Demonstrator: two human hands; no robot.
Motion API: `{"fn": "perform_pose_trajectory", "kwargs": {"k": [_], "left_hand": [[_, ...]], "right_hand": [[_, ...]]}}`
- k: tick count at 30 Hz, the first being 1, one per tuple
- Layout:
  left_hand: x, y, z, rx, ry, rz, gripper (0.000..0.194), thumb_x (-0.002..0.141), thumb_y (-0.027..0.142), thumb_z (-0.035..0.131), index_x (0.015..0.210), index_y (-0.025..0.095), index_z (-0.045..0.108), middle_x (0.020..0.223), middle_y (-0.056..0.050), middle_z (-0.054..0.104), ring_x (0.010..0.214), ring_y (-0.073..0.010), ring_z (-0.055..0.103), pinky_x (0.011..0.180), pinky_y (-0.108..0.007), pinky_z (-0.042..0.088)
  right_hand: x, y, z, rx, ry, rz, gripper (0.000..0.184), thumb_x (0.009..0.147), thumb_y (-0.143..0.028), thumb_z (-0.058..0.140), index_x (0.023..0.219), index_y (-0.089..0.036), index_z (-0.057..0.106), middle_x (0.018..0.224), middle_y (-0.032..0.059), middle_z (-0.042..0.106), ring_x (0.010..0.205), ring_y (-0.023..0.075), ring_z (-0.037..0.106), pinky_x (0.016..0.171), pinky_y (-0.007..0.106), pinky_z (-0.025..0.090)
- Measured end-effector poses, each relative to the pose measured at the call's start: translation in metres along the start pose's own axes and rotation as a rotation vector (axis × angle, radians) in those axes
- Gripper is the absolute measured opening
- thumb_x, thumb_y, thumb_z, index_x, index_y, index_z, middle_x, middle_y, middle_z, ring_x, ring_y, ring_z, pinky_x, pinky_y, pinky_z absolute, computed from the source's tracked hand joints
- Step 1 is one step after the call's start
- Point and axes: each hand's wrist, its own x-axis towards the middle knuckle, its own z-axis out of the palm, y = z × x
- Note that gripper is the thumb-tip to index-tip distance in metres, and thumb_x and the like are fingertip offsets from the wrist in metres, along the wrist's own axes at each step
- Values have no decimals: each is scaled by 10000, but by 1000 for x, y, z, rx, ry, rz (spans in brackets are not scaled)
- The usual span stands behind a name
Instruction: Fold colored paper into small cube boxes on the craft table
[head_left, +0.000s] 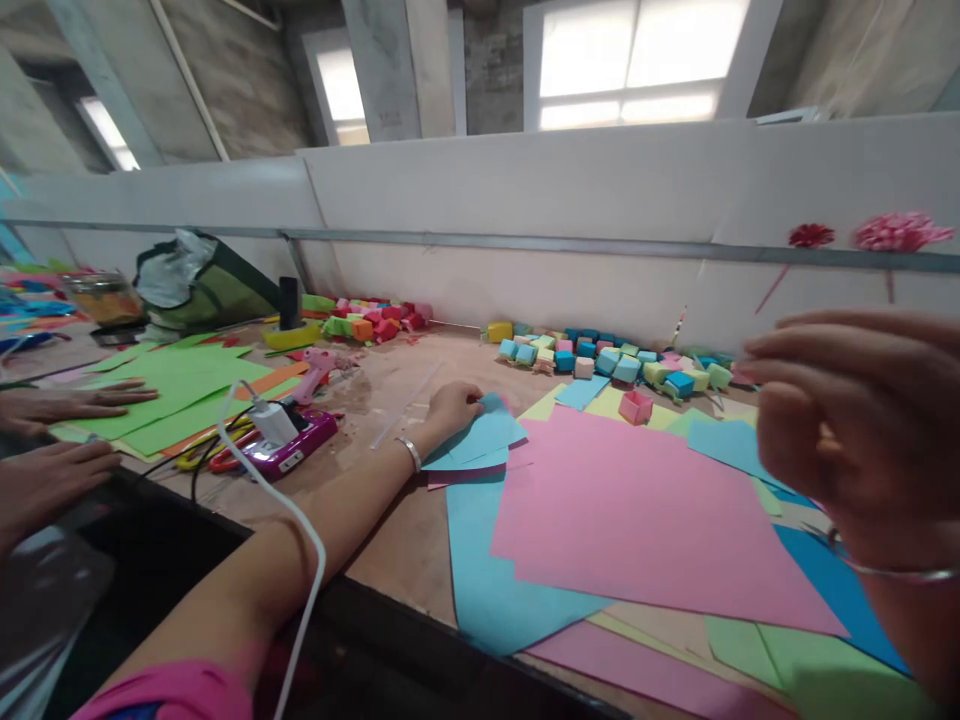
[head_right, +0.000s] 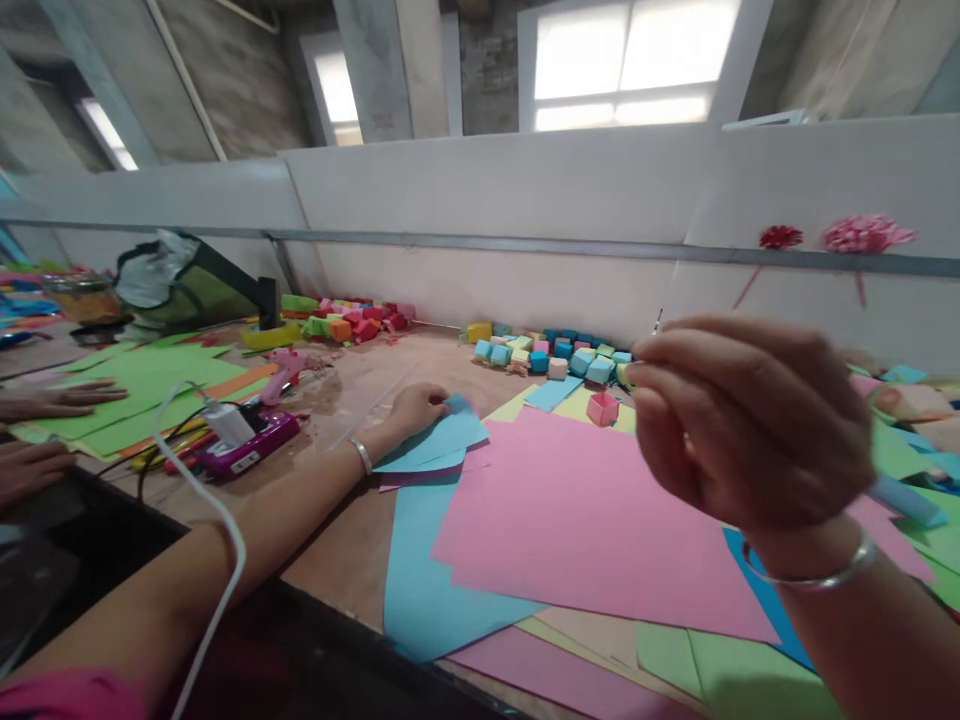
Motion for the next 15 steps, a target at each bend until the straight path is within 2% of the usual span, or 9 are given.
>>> {"fn": "perform_pose_trajectory", "kwargs": {"k": [2, 5, 7, 10, 12, 15], "left_hand": [[1, 1, 3, -48, 17, 5, 330, 924, 344, 566, 1201, 164, 568, 1213, -96, 590, 1021, -216, 609, 859, -426, 534], [-2, 8, 2, -163, 67, 58, 205, 880, 329, 612, 988, 162, 660, 1050, -78, 669, 980, -222, 626, 880, -409, 516], [-5, 16, -1, -264, 86, 130, 126, 819, 296, 653, 842, 176, 678, 984, -67, 702, 983, -229, 633, 900, -378, 499], [-7, 32, -11, -415, 52, 252, 127, 767, 297, 665, 805, 177, 677, 968, -58, 716, 948, -203, 643, 864, -325, 502], [-7, 45, -17, -496, 3, 308, 176, 742, 342, 679, 772, 168, 674, 866, -50, 713, 855, -184, 641, 795, -302, 510], [0, 67, -21, -598, -114, 341, 252, 708, 403, 710, 754, 157, 684, 750, -24, 691, 720, -155, 621, 676, -271, 506]], "right_hand": [[-2, -3, 19, 13, 6, -145, 153, 806, -150, 654, 902, -269, 662, 917, 17, 721, 936, 204, 681, 802, 357, 531], [-19, -6, 57, 109, -94, -254, 234, 786, -151, 675, 996, -250, 643, 964, 32, 720, 977, 217, 664, 759, 361, 533], [-38, -7, 83, 176, -208, -297, 370, 826, -118, 621, 1153, -292, 601, 1144, 6, 687, 1133, 195, 601, 894, 368, 508], [-70, -11, 114, 157, -398, -314, 581, 845, -64, 587, 1322, -383, 497, 1380, -16, 546, 1320, 207, 446, 1054, 423, 406], [-87, -15, 126, 180, -392, -331, 596, 853, -107, 620, 1349, -402, 471, 1391, -12, 531, 1339, 207, 416, 1085, 426, 381], [-98, -19, 132, 234, -305, -319, 533, 855, -210, 669, 1324, -392, 493, 1323, -31, 590, 1297, 165, 452, 1076, 362, 399]]}}
